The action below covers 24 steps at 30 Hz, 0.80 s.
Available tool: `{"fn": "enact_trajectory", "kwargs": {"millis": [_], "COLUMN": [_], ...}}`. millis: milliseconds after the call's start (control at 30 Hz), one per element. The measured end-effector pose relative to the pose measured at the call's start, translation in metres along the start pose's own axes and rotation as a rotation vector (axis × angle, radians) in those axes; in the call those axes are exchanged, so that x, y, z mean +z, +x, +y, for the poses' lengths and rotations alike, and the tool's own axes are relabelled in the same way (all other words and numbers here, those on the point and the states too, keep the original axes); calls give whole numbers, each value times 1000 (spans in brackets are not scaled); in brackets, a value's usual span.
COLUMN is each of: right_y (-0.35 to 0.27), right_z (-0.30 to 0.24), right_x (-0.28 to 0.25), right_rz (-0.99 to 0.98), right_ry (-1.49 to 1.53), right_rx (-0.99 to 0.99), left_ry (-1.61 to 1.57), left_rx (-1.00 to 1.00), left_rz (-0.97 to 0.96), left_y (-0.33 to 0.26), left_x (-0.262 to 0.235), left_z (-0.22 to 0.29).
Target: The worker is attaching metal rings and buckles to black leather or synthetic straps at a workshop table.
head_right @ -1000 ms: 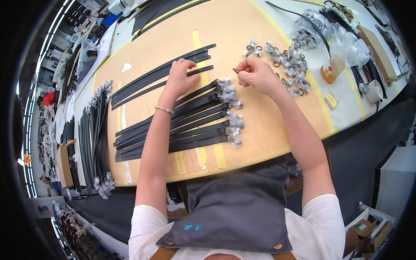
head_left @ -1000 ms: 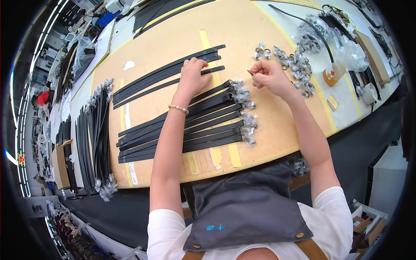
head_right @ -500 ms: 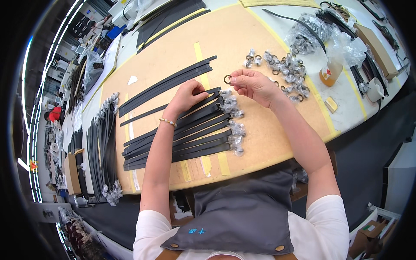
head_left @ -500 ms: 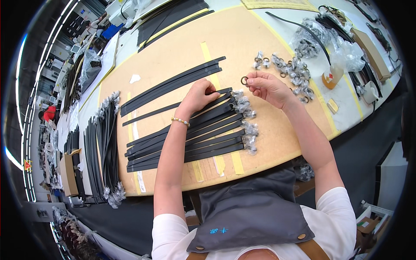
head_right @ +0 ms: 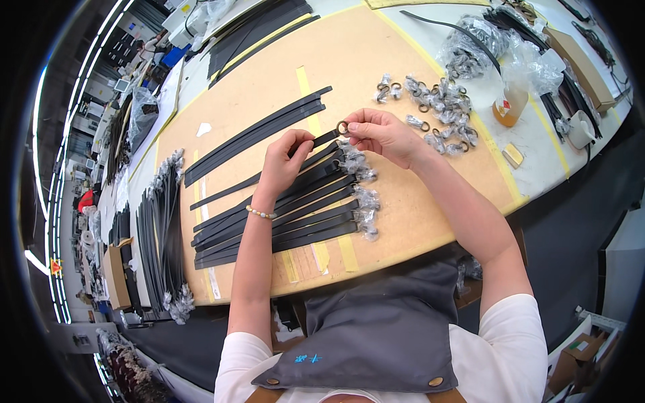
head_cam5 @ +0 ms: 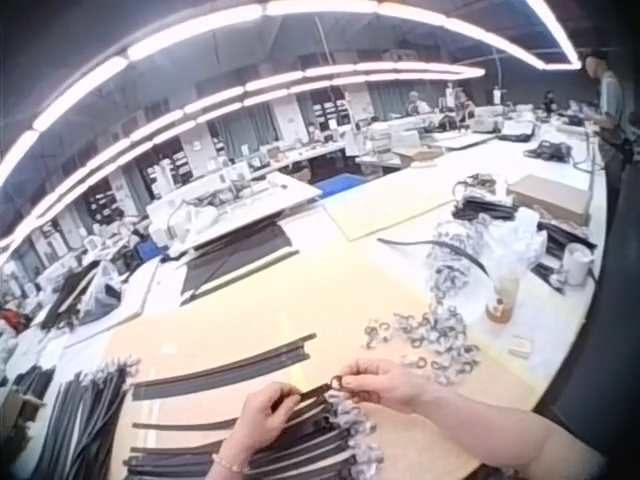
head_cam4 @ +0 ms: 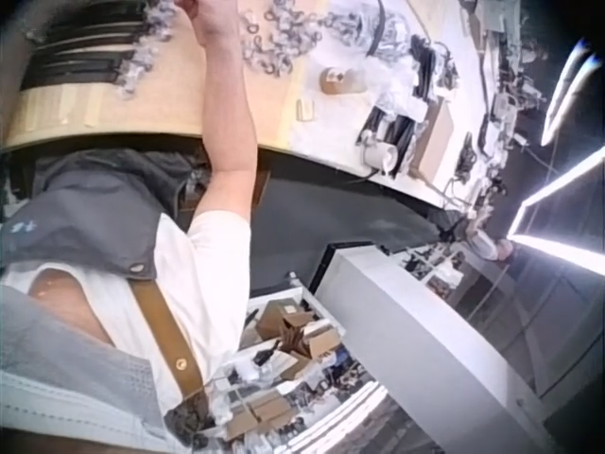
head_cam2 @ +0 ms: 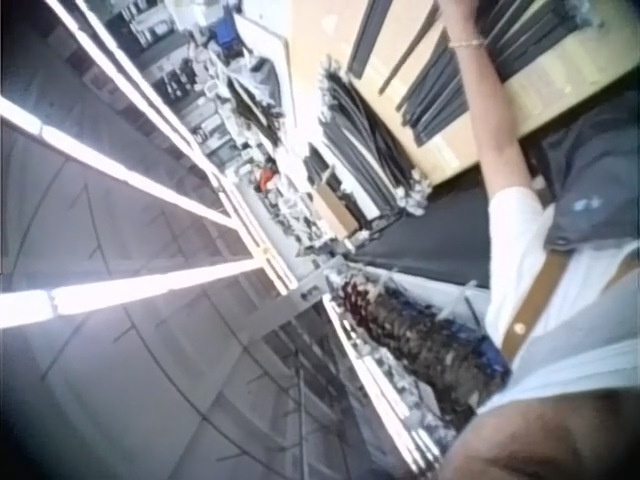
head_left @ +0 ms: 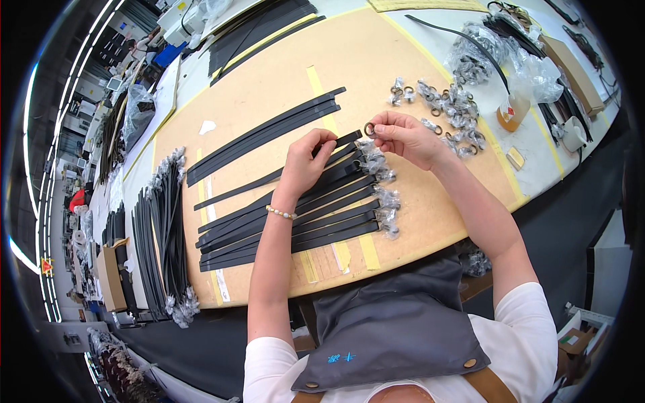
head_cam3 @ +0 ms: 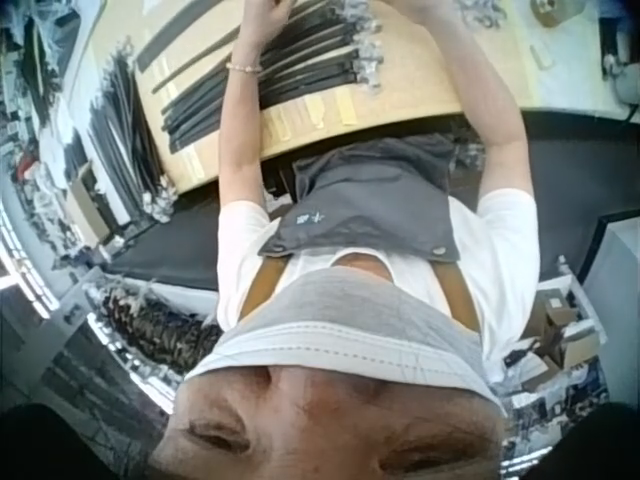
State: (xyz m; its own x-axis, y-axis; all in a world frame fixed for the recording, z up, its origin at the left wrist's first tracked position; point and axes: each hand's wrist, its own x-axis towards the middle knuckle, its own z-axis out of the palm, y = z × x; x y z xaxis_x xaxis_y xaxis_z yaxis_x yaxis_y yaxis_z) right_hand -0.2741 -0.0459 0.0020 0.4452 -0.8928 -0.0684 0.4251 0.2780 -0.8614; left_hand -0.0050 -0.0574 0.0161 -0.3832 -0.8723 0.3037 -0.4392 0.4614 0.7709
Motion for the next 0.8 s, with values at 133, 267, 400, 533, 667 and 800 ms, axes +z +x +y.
{"fn": "enact_trajectory", "kwargs": {"millis": [133,267,400,533,667,800], "right_y": [0,-4,-8,-10,-10,-13], "right_z": [2,1,2,3,5,5], "right_x": [4,13,17,21,22,26], "right_rz": [-79,-173,-241,-272,-299,-328], "right_ry": [30,87,133,182,198,217], "right_rx": [0,-4,38,86,103,97], "left_ry": [-270,-347,-439,-556,-629,-669], "left_rx": [-74,-22,-19,-68,-72,-57], "left_rz": [20,30,31,4,-31,-26], "left_y": [-11,-17,-22,-26,-29,-30], "left_x": [4,7,8,10,10,12], "left_z": [18,31,35,37,37,41]}}
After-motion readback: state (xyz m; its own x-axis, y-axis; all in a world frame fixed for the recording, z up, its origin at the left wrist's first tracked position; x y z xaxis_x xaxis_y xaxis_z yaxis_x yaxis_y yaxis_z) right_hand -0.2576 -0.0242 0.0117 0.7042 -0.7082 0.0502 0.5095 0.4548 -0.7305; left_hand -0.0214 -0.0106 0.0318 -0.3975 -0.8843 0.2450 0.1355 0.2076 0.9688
